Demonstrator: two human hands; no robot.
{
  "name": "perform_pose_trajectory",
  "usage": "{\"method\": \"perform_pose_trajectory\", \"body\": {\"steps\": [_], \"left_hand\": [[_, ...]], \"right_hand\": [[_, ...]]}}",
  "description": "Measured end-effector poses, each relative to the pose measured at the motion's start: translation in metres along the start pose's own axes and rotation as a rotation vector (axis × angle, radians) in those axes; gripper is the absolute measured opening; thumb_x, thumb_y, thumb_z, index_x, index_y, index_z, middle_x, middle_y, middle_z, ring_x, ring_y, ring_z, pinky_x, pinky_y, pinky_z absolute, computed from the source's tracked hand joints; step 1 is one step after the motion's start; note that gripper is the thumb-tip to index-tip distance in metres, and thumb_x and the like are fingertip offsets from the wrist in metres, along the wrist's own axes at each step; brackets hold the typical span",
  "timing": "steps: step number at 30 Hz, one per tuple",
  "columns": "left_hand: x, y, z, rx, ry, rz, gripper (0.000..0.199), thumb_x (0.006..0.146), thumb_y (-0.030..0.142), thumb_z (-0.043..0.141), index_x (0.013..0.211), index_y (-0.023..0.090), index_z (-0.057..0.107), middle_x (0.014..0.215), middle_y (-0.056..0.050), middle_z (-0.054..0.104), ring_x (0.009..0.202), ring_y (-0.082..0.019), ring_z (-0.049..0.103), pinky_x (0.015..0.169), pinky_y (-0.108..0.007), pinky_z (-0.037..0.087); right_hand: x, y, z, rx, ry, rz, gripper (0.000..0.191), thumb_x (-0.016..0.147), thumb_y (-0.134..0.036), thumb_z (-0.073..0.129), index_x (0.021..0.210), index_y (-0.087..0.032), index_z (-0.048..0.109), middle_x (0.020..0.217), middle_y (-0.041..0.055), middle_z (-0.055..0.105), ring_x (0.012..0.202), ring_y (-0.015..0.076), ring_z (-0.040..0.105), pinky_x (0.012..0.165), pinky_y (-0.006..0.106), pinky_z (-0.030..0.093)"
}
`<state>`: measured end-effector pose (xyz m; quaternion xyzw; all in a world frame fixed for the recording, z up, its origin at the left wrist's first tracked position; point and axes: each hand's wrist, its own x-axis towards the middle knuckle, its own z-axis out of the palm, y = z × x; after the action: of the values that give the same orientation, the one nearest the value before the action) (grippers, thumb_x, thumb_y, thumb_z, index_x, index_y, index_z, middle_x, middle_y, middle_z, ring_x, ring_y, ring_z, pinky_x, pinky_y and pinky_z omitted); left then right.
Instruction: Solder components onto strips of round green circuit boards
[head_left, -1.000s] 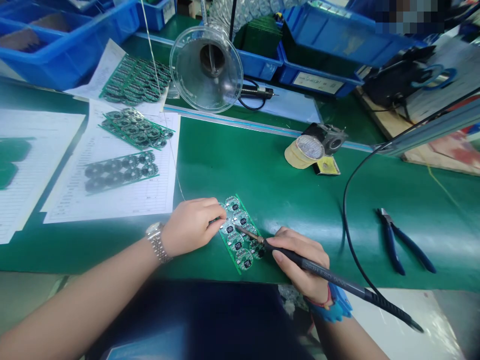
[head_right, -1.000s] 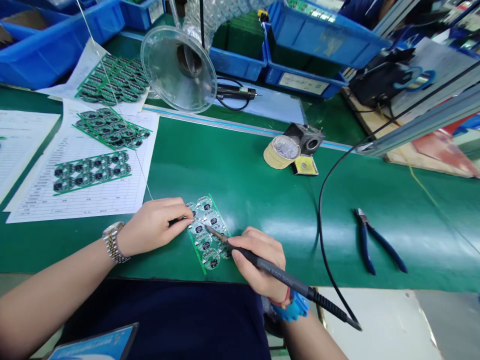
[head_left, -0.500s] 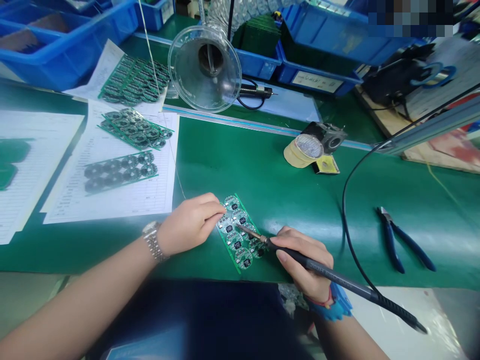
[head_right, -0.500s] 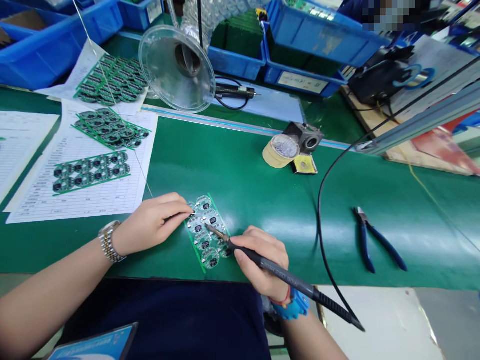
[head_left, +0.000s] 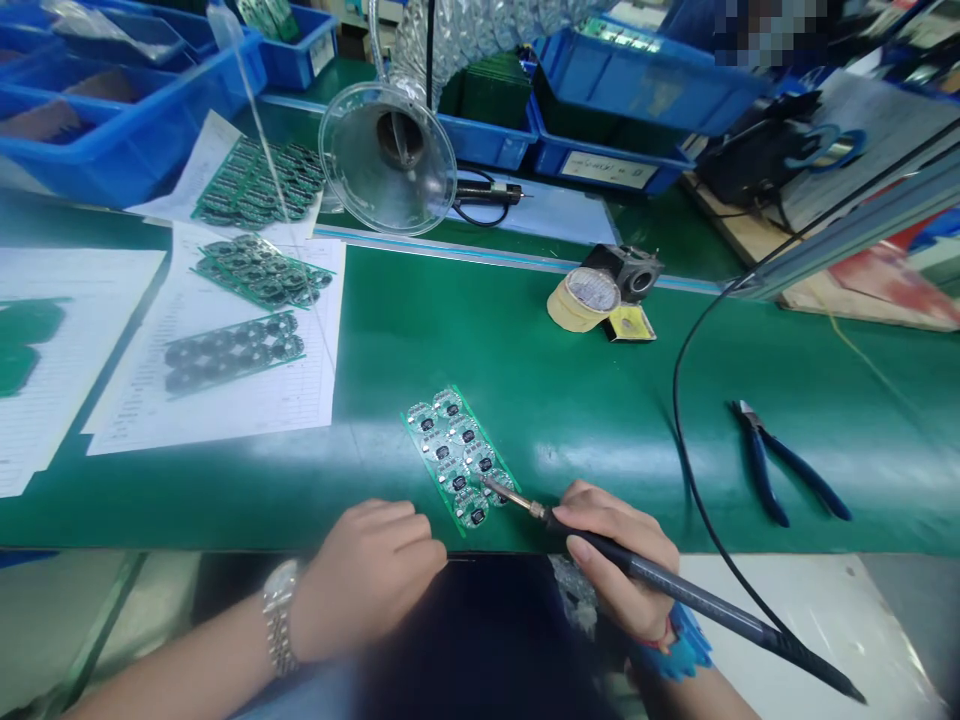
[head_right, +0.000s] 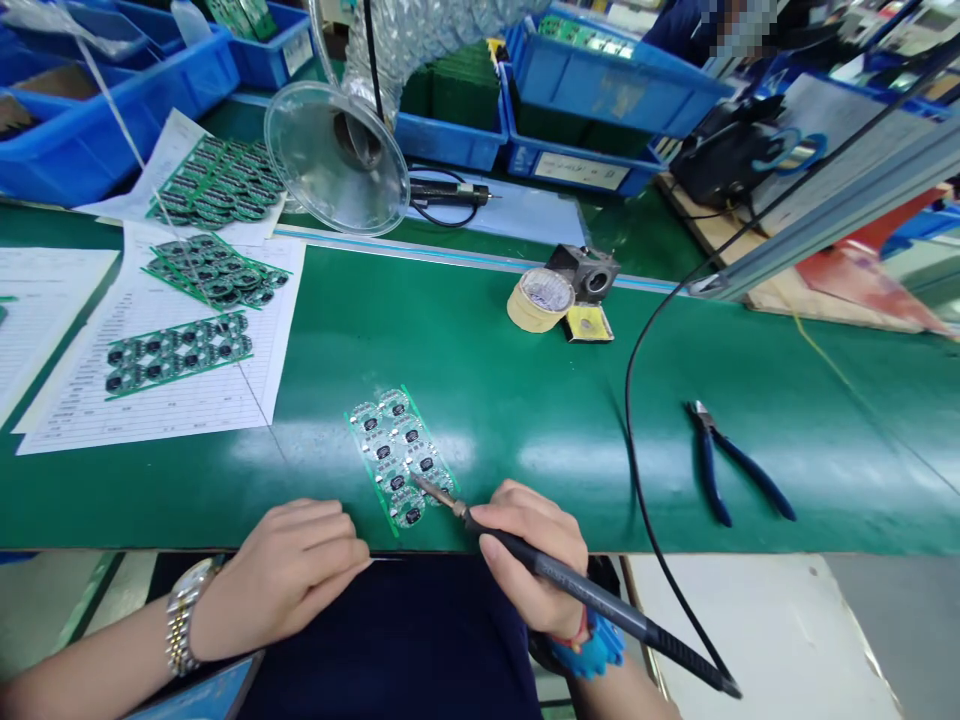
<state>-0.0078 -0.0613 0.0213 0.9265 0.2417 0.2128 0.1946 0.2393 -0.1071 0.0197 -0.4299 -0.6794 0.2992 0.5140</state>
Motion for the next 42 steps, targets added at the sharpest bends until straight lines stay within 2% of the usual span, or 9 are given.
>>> {"method": "perform_pose_trajectory", "body": {"steps": [3, 8, 13, 17, 22, 30, 37, 42], "left_hand": [[0.005, -0.007, -0.004, -0.073, 0.005, -0.03, 0.022, 0.086, 0.016, 0.043, 0.07, 0.016, 0.058, 0.057, 0.0, 0.051, 0.055, -0.012, 0.044, 0.051, -0.024, 0.033], [0.03, -0.033, -0.021, -0.112, 0.137, -0.143, 0.012, 0.084, 0.017, 0.05, 0.078, 0.016, 0.061, 0.072, -0.002, 0.058, 0.068, -0.013, 0.05, 0.063, -0.026, 0.041], [0.042, -0.046, -0.017, -0.207, 0.108, -0.17, 0.012, 0.081, 0.014, 0.051, 0.074, 0.016, 0.061, 0.072, -0.002, 0.057, 0.07, -0.013, 0.05, 0.064, -0.027, 0.042], [0.039, -0.048, -0.012, -0.2, 0.096, -0.162, 0.011, 0.079, 0.013, 0.051, 0.074, 0.016, 0.06, 0.072, -0.002, 0.057, 0.07, -0.014, 0.05, 0.064, -0.028, 0.042], [0.038, -0.048, -0.013, -0.177, 0.082, -0.16, 0.012, 0.08, 0.015, 0.05, 0.075, 0.016, 0.06, 0.072, -0.002, 0.057, 0.069, -0.014, 0.049, 0.064, -0.029, 0.042], [0.04, -0.047, -0.013, -0.168, 0.064, -0.158, 0.013, 0.081, 0.016, 0.049, 0.074, 0.016, 0.06, 0.071, -0.003, 0.056, 0.068, -0.014, 0.047, 0.063, -0.029, 0.041], [0.044, -0.046, -0.009, -0.109, 0.005, -0.155, 0.012, 0.08, 0.014, 0.05, 0.074, 0.016, 0.061, 0.071, -0.003, 0.056, 0.069, -0.015, 0.047, 0.065, -0.03, 0.04], [0.043, -0.045, -0.01, -0.126, 0.022, -0.153, 0.013, 0.081, 0.016, 0.049, 0.074, 0.016, 0.061, 0.07, -0.003, 0.055, 0.069, -0.015, 0.047, 0.065, -0.03, 0.041]], "right_hand": [[-0.006, 0.001, 0.0, -0.009, 0.016, 0.034, 0.028, 0.073, -0.006, 0.052, 0.096, -0.018, 0.064, 0.066, 0.0047, 0.057, 0.058, 0.0165, 0.051, 0.053, 0.032, 0.041], [-0.003, -0.001, 0.005, -0.033, 0.043, 0.044, 0.026, 0.074, -0.007, 0.053, 0.095, -0.018, 0.064, 0.066, 0.0042, 0.058, 0.059, 0.0165, 0.052, 0.054, 0.032, 0.042], [-0.001, 0.001, 0.008, -0.067, 0.042, 0.064, 0.024, 0.075, -0.008, 0.053, 0.094, -0.019, 0.064, 0.067, 0.0041, 0.059, 0.06, 0.0162, 0.053, 0.058, 0.033, 0.044], [-0.001, 0.002, 0.008, -0.085, 0.025, 0.07, 0.023, 0.076, -0.01, 0.054, 0.094, -0.018, 0.064, 0.065, 0.0032, 0.058, 0.057, 0.0154, 0.053, 0.06, 0.034, 0.046], [0.004, -0.001, 0.008, -0.111, 0.01, 0.089, 0.022, 0.076, -0.009, 0.054, 0.093, -0.018, 0.064, 0.064, 0.0032, 0.057, 0.058, 0.0155, 0.053, 0.053, 0.029, 0.044], [0.005, -0.001, 0.01, -0.118, 0.003, 0.093, 0.022, 0.076, -0.008, 0.053, 0.093, -0.018, 0.064, 0.067, 0.0032, 0.058, 0.06, 0.0155, 0.053, 0.055, 0.03, 0.044], [0.005, 0.0, 0.011, -0.104, -0.002, 0.102, 0.023, 0.076, -0.008, 0.054, 0.094, -0.018, 0.064, 0.067, 0.0035, 0.058, 0.061, 0.0156, 0.054, 0.056, 0.03, 0.044], [0.004, 0.001, 0.01, -0.078, 0.018, 0.08, 0.023, 0.076, -0.009, 0.054, 0.094, -0.018, 0.064, 0.067, 0.0039, 0.06, 0.059, 0.0157, 0.054, 0.056, 0.031, 0.045]]}}
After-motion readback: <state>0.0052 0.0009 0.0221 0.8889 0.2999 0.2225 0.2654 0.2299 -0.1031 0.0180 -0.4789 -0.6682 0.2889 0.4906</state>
